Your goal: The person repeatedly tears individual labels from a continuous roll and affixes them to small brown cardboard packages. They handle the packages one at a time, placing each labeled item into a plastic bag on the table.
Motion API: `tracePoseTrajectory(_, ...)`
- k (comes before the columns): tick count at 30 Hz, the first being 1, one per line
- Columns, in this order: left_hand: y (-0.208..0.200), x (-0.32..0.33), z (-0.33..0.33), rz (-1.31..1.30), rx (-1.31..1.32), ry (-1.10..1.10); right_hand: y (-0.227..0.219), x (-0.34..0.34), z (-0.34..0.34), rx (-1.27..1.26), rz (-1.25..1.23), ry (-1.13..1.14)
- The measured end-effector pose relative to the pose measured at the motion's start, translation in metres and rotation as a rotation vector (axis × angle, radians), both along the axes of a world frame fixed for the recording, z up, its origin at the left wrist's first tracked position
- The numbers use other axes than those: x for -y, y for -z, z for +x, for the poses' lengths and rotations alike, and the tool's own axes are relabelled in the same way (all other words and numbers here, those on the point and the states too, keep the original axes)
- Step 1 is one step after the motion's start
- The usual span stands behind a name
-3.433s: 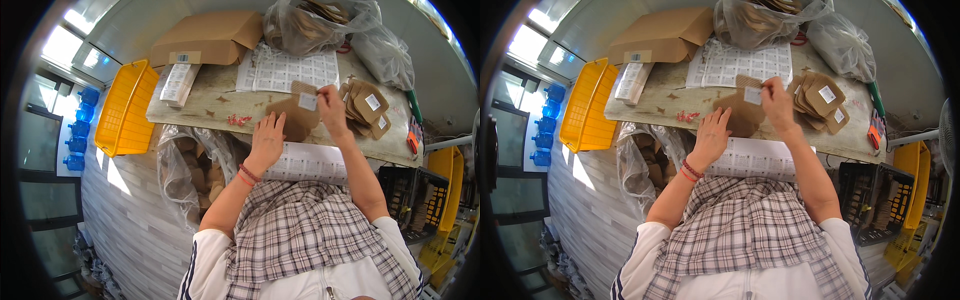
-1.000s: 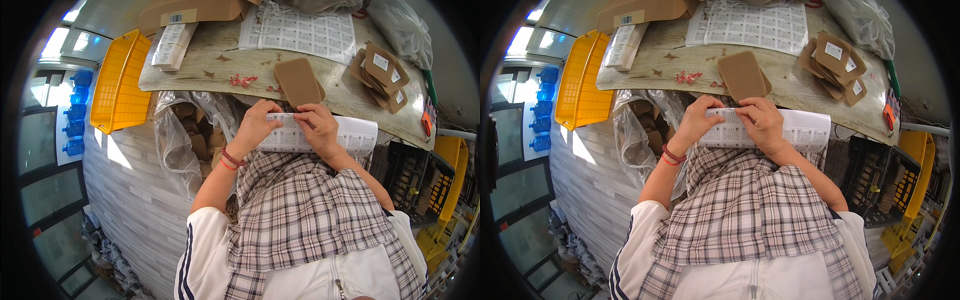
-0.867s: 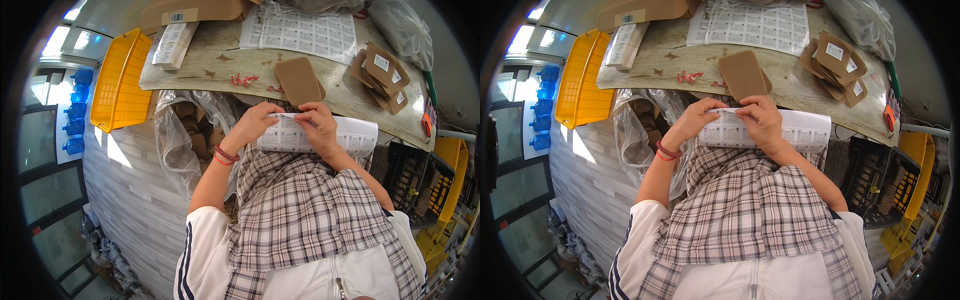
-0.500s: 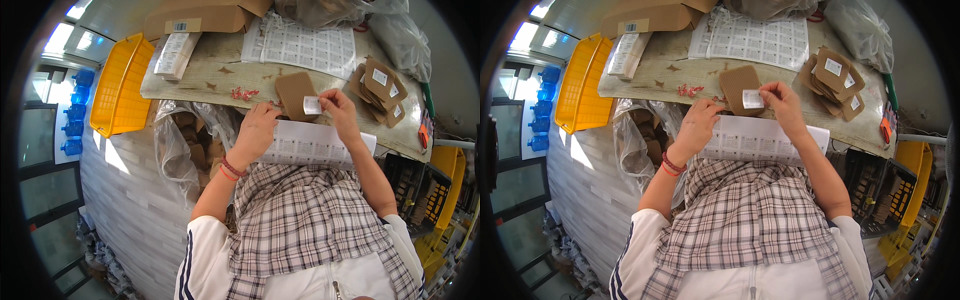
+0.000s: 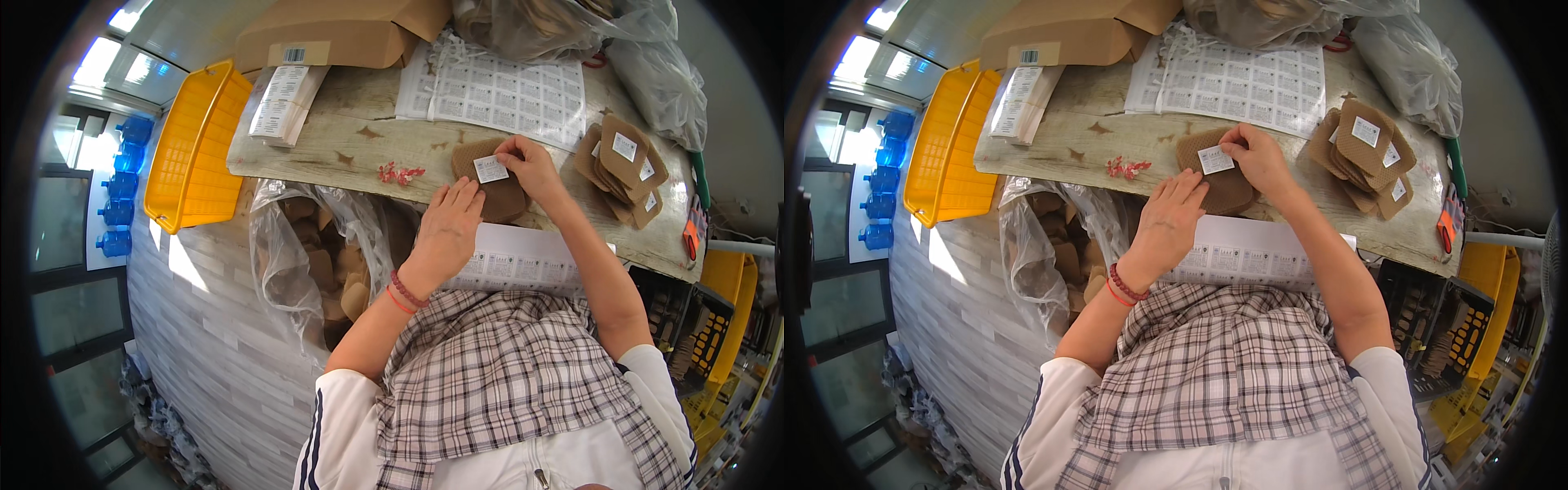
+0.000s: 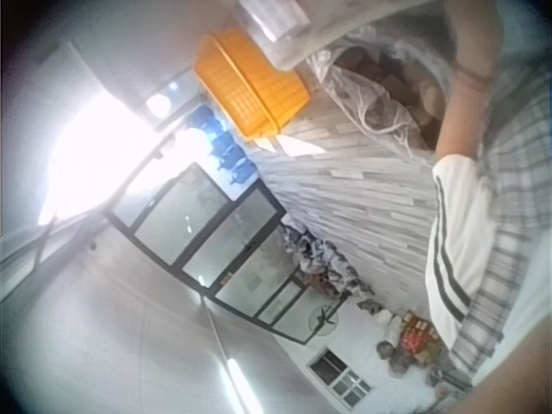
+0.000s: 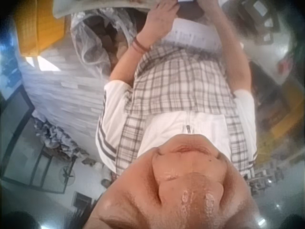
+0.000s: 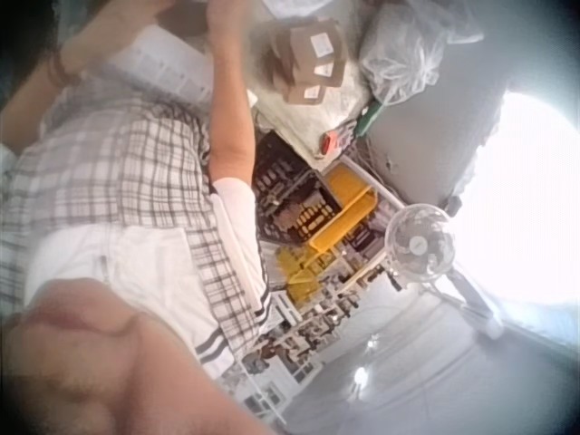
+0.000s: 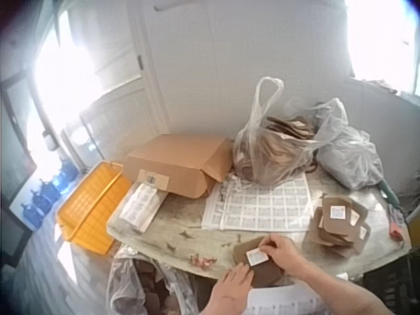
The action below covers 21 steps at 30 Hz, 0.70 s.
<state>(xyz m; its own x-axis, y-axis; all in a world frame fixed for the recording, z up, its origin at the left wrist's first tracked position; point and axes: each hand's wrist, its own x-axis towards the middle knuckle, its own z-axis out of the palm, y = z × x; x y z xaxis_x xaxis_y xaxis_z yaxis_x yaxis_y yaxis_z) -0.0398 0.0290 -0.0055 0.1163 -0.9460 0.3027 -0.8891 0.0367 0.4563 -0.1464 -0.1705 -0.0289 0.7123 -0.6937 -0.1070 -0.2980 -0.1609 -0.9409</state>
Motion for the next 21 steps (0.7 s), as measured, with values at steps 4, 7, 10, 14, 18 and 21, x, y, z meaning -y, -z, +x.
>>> tracePoseTrajectory(4,-0.001,0.001,0.0,-0.005,0.003,0.006,0.009,0.003,0.0,-0.012,-0.102,0.031)
tracePoseTrajectory(7,-0.001,0.002,0.0,0.0,0.004,0.004,0.007,0.0,0.001,-0.018,-0.148,0.035)
tracePoseTrajectory(10,-0.002,0.002,0.002,-0.007,0.004,0.005,0.0,-0.007,0.002,-0.023,-0.214,0.05)
tracePoseTrajectory(14,-0.008,0.003,0.002,0.032,-0.059,-0.011,-0.009,-0.019,0.003,-0.049,-0.32,0.081)
tracePoseTrajectory(18,-0.012,0.008,-0.003,0.028,-0.023,-0.059,-0.004,-0.019,0.002,-0.047,-0.432,0.079)
tracePoseTrajectory(21,-0.006,0.011,-0.005,0.094,0.138,-0.046,0.001,-0.022,0.002,-0.043,-0.563,0.089)
